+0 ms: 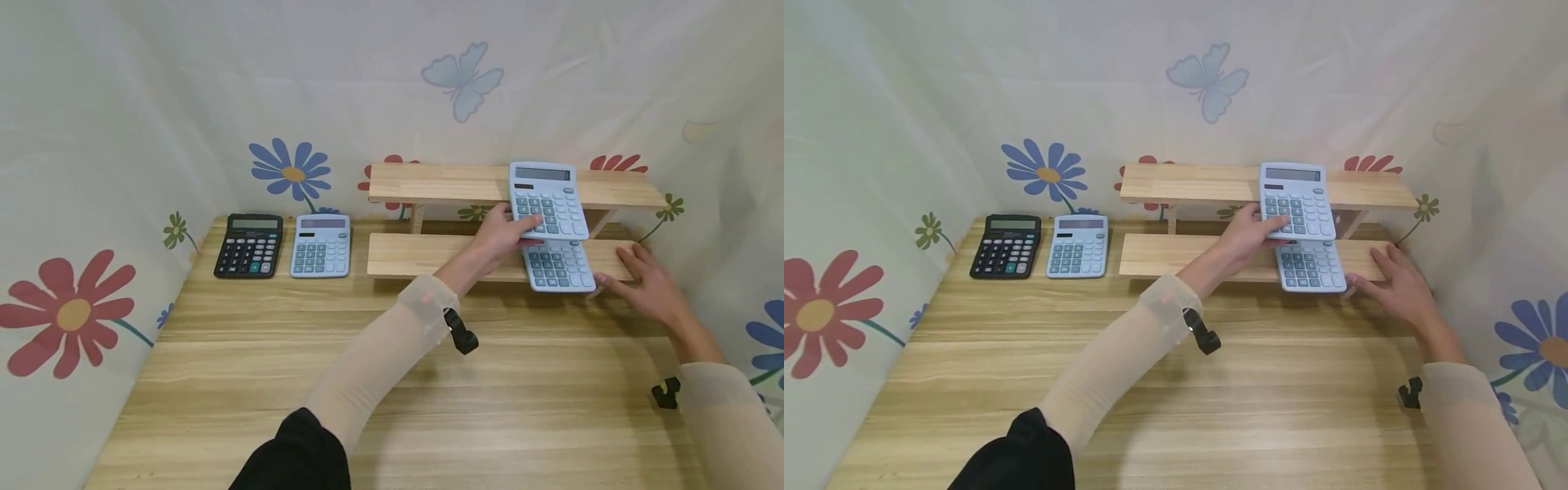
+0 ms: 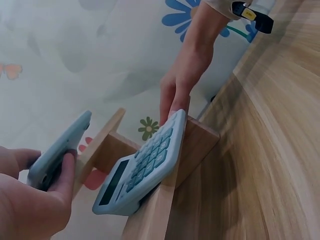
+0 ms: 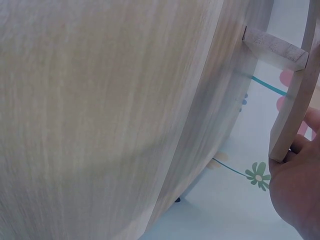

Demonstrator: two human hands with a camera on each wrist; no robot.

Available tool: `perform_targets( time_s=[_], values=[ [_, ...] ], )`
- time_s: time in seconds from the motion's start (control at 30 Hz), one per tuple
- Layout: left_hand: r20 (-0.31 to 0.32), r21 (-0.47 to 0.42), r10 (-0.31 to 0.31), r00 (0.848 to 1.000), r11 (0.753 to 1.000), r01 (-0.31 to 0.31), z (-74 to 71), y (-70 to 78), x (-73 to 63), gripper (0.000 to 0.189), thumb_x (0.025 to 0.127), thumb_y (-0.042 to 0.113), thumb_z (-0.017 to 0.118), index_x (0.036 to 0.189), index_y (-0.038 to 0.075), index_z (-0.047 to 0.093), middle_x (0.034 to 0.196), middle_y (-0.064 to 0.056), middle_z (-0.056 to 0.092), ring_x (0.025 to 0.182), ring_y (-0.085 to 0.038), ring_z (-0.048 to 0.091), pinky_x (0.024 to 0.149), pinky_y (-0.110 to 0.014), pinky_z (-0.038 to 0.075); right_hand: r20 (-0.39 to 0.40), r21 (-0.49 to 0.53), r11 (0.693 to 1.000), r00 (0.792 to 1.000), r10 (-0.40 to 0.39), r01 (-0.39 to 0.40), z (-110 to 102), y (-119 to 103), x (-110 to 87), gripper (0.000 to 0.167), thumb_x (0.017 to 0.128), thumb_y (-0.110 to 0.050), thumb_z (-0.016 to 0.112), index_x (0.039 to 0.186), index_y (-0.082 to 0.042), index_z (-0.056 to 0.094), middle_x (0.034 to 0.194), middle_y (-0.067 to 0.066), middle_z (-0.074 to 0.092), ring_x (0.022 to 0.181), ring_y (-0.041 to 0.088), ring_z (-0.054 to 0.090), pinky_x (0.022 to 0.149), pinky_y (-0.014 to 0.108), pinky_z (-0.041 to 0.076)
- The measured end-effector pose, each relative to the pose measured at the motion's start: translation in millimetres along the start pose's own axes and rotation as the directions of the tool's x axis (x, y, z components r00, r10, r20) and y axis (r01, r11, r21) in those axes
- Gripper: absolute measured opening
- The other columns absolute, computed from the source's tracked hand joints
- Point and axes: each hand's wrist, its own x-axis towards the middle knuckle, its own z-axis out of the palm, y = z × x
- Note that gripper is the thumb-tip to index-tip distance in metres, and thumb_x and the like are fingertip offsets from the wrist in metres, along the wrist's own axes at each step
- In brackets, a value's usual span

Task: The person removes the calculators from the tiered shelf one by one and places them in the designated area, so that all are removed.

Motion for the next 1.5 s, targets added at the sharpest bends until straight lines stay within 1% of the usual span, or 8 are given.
perform_targets(
  time_s=[0.2, 0.47, 0.67, 0.8, 0.9, 1.07, 1.23, 1.5],
  values=[
    [-0.01, 0.128, 0.019, 1.0, 0.992, -0.018, -2.1, 2.4, 0.8, 0.028, 0.102, 0.012, 0.073, 0.126, 0.001, 0.063, 0.1, -0.004, 0.074, 0.092, -0.014, 0.073, 0.098, -0.04, 0.061, -0.002, 0.003, 1.0, 1.0, -0.003, 0.003, -0.4, 0.8, -0.9, 0.097, 0.104, -0.059, 0.056, 0.166, 0.002, 0.013, 0.171, 0.035, -0.003, 0.152, 0.064, 0.002, 0.111, 0.087, 0.015],
    [0.055, 0.094, 0.032, 0.998, 0.995, -0.037, -13.9, 5.7, -2.0, 0.028, 0.102, 0.011, 0.073, 0.127, 0.0, 0.066, 0.106, -0.006, 0.076, 0.1, -0.017, 0.074, 0.093, -0.031, 0.062, 0.007, -0.013, 1.0, 1.0, -0.002, 0.002, -2.1, -2.7, -0.5, 0.098, 0.103, -0.061, 0.055, 0.167, 0.001, 0.013, 0.171, 0.034, -0.003, 0.153, 0.063, 0.003, 0.112, 0.086, 0.015],
    [0.14, 0.038, 0.028, 0.99, 0.999, -0.034, -29.4, 9.5, -8.1, 0.028, 0.103, 0.014, 0.072, 0.128, 0.003, 0.064, 0.112, -0.006, 0.075, 0.104, -0.015, 0.074, 0.102, -0.034, 0.059, 0.013, -0.011, 1.0, 1.0, 0.007, -0.007, -3.9, -4.9, -1.6, 0.099, 0.103, -0.062, 0.055, 0.167, 0.001, 0.013, 0.171, 0.034, -0.003, 0.154, 0.062, 0.002, 0.112, 0.086, 0.015],
    [0.196, 0.035, 0.03, 0.98, 0.999, -0.037, -44.9, 17.1, -17.1, 0.031, 0.105, 0.014, 0.07, 0.133, 0.004, 0.062, 0.117, -0.009, 0.075, 0.108, -0.018, 0.074, 0.105, -0.036, 0.057, 0.007, -0.004, 1.0, 1.0, 0.001, -0.001, -3.7, -5.7, -0.8, 0.098, 0.103, -0.061, 0.055, 0.166, 0.002, 0.014, 0.171, 0.034, -0.002, 0.154, 0.061, 0.002, 0.113, 0.085, 0.015],
    [0.228, 0.063, 0.027, 0.973, 0.997, -0.042, -59.6, 24.9, -28.4, 0.036, 0.105, 0.014, 0.069, 0.138, 0.005, 0.059, 0.121, -0.01, 0.074, 0.111, -0.02, 0.074, 0.102, -0.033, 0.059, -0.003, 0.002, 1.0, 1.0, -0.013, 0.013, -2.5, -4.6, -0.1, 0.097, 0.104, -0.06, 0.056, 0.166, 0.003, 0.016, 0.171, 0.033, -0.002, 0.155, 0.059, 0.002, 0.114, 0.084, 0.015],
    [0.256, 0.146, 0.035, 0.966, 0.986, -0.074, -90.4, 37.9, -56.4, 0.045, 0.105, 0.016, 0.069, 0.146, 0.007, 0.054, 0.128, -0.011, 0.071, 0.117, -0.022, 0.072, 0.102, -0.031, 0.058, -0.023, 0.003, 1.0, 0.999, -0.028, 0.028, -1.5, -1.0, -0.5, 0.095, 0.105, -0.057, 0.055, 0.165, 0.005, 0.016, 0.171, 0.035, -0.001, 0.155, 0.059, 0.002, 0.114, 0.084, 0.015],
    [0.224, 0.233, 0.049, 0.973, 0.967, -0.102, -128.4, 45.5, -89.3, 0.052, 0.104, 0.019, 0.071, 0.151, 0.01, 0.05, 0.133, -0.01, 0.069, 0.119, -0.024, 0.07, 0.102, -0.033, 0.059, -0.016, 0.008, 1.0, 1.0, -0.02, 0.02, -2.5, -0.3, -0.7, 0.096, 0.105, -0.058, 0.055, 0.166, 0.004, 0.015, 0.171, 0.035, -0.002, 0.155, 0.06, 0.001, 0.114, 0.085, 0.014],
    [0.153, 0.303, 0.086, 0.985, 0.944, -0.13, -192.2, 52.5, -138.0, 0.058, 0.106, 0.021, 0.07, 0.156, 0.009, 0.044, 0.139, -0.01, 0.067, 0.124, -0.027, 0.069, 0.103, -0.04, 0.058, 0.007, 0.015, 1.0, 1.0, -0.008, 0.008, -0.3, -3.1, -0.5, 0.098, 0.105, -0.059, 0.055, 0.166, 0.003, 0.012, 0.171, 0.034, -0.004, 0.155, 0.06, -0.001, 0.114, 0.085, 0.013]
  ],
)
